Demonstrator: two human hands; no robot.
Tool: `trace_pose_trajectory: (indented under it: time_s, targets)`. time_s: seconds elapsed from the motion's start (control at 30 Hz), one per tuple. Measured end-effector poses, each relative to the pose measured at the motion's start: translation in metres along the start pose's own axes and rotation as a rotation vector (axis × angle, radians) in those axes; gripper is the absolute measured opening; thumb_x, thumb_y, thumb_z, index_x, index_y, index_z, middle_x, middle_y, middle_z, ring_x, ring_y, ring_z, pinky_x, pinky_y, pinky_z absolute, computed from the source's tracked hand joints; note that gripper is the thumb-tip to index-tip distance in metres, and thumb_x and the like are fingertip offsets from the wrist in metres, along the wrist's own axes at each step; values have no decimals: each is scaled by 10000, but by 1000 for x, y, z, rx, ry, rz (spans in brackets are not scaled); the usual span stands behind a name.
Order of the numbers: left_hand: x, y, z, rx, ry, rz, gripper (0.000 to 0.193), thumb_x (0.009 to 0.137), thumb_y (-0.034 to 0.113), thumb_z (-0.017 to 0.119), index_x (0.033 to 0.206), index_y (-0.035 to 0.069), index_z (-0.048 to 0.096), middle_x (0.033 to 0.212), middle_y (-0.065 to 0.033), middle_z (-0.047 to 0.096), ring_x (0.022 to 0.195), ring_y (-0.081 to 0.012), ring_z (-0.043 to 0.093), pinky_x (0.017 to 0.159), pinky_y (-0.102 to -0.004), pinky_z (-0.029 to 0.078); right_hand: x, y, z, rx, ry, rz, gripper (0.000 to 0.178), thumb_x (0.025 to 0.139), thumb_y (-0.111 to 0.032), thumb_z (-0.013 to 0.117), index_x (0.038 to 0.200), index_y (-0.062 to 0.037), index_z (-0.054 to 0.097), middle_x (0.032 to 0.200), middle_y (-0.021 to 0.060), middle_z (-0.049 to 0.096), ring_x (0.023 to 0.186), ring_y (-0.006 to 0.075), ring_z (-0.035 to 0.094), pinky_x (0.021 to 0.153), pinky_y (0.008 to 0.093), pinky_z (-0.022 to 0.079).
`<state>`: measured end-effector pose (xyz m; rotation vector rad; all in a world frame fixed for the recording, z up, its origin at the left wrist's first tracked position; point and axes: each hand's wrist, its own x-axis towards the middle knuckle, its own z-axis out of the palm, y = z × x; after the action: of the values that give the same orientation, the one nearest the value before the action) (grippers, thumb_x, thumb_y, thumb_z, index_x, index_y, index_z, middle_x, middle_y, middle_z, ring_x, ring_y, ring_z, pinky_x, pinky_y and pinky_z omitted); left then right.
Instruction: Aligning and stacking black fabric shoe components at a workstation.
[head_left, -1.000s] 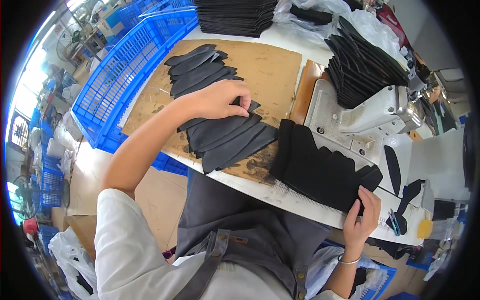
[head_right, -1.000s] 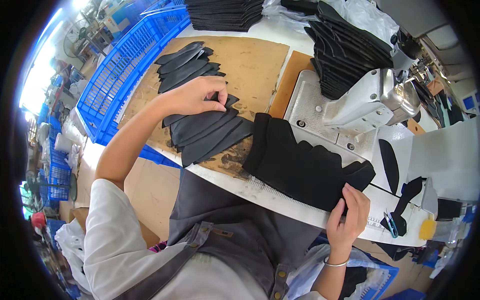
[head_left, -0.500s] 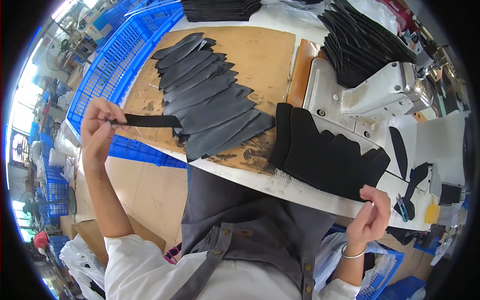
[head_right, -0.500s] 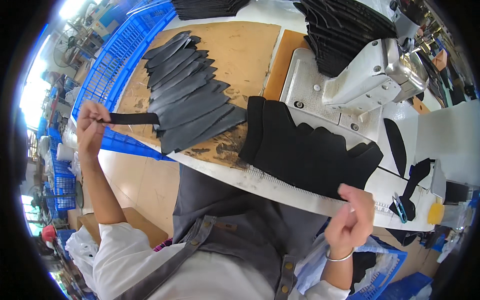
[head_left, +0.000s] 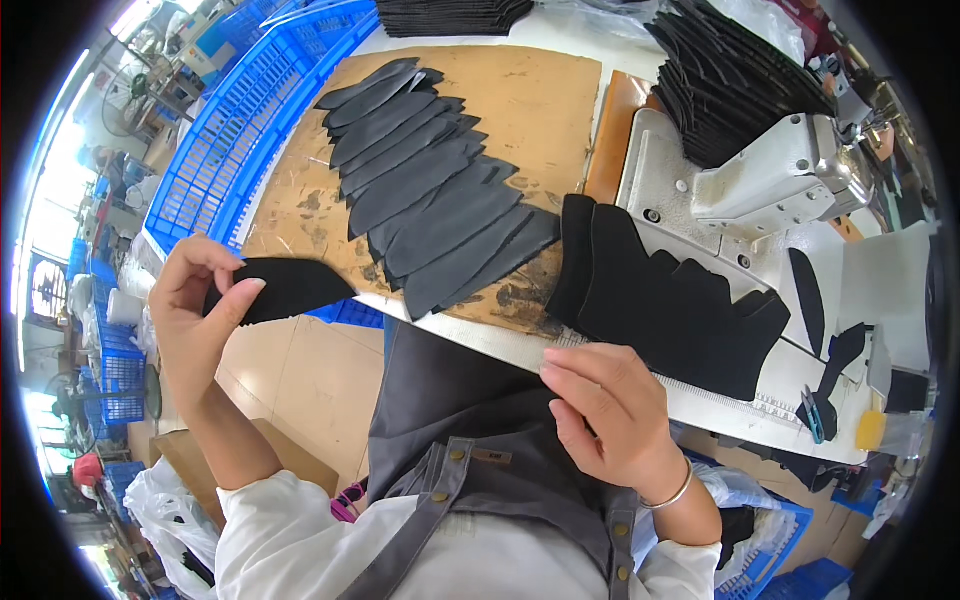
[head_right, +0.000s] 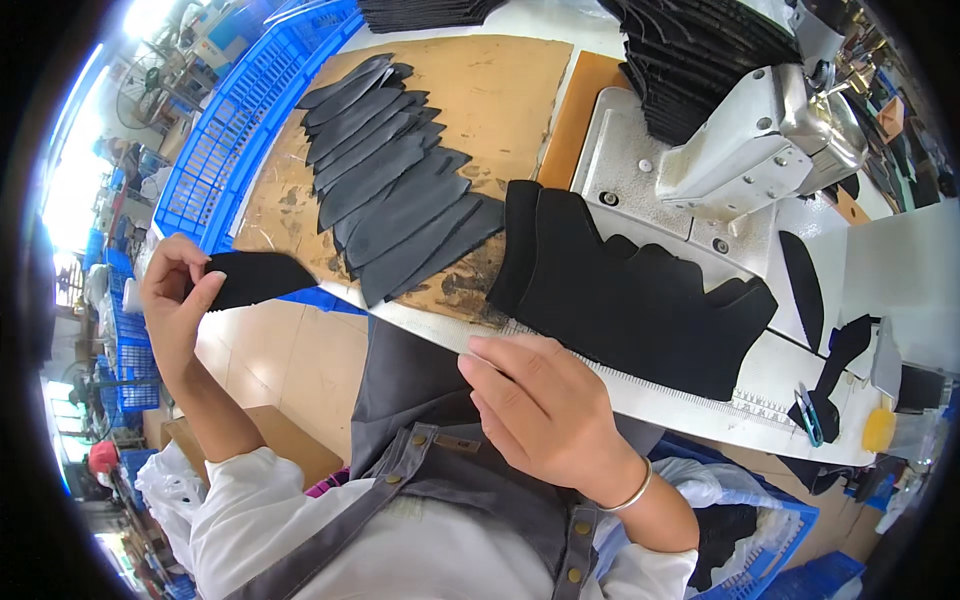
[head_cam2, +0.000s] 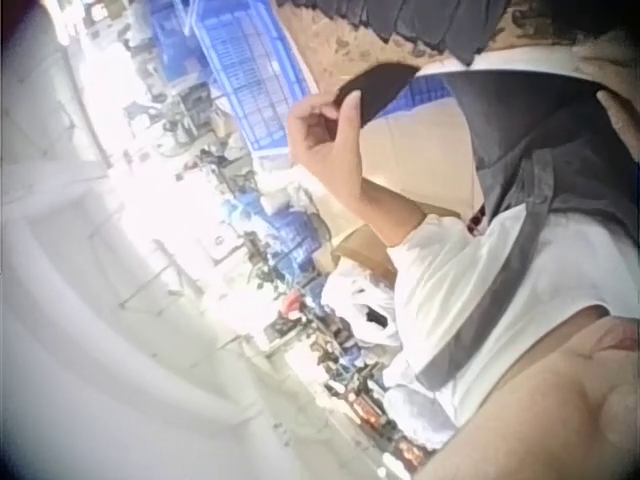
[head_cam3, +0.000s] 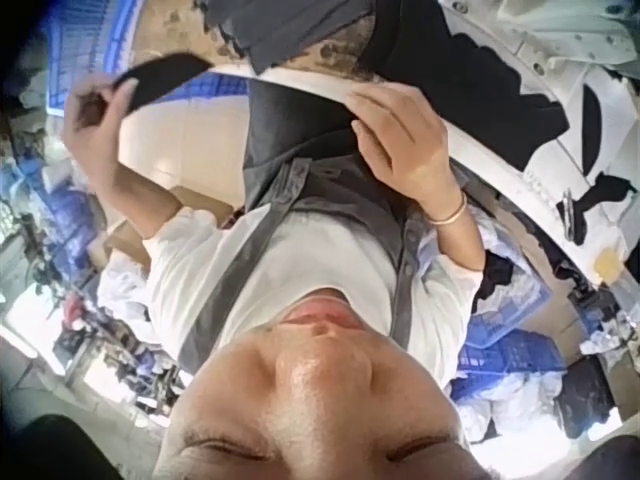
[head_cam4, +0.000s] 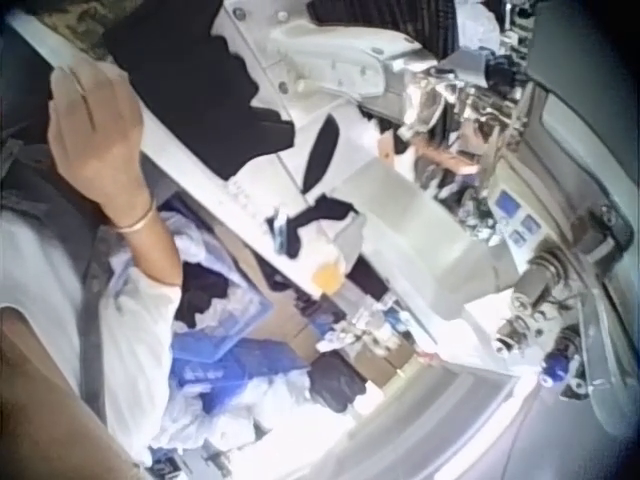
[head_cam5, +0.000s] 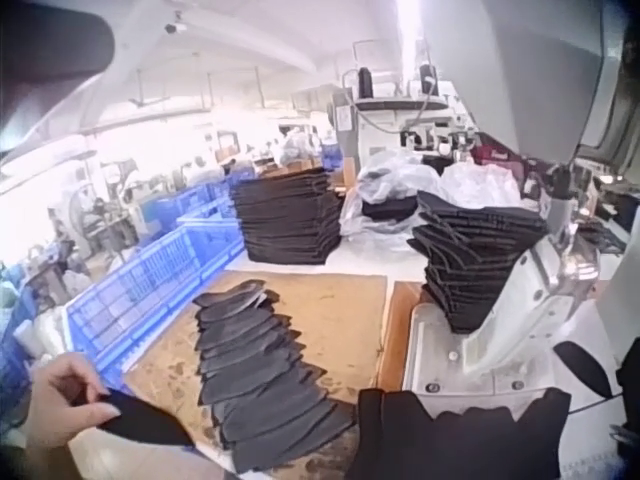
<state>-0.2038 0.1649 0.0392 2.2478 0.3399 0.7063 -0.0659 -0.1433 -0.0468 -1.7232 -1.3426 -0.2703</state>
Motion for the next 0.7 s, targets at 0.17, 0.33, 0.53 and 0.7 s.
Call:
trace_pose_trajectory:
  time_s: [0.17,0.33,0.53,0.7]
  targets:
    - [-2,15,22,-266,-199,337,262,626,12,816,754,46,590,690,-8,543,633,-105,478,599,-222,355,15,-9,1,246,23,58,468,703,-44,721,1148,15,590,1167,170,581,978,340,599,845,392,501]
    - [9,56,101,-812,-700,413,248,599,-42,845,762,46,680,711,-50,622,610,-168,566,521,-274,401,15,-12,6,906,-160,364,459,759,-153,770,1148,-2,576,1095,124,623,965,237,610,873,331,475]
    - [37,76,161,-418,-796,234,341,679,105,819,964,28,648,815,-29,588,703,-98,502,608,-237,389,-21,-1,-67,731,-143,901,220,805,-61,728,962,25,600,798,33,624,705,52,591,599,218,474]
    - [68,83,223,-318,-1228,61,236,793,155,748,925,-3,633,659,-20,562,575,-68,466,524,-249,382,-18,16,-110,432,-106,1161,202,788,-67,723,914,28,598,658,30,595,593,41,557,522,216,444]
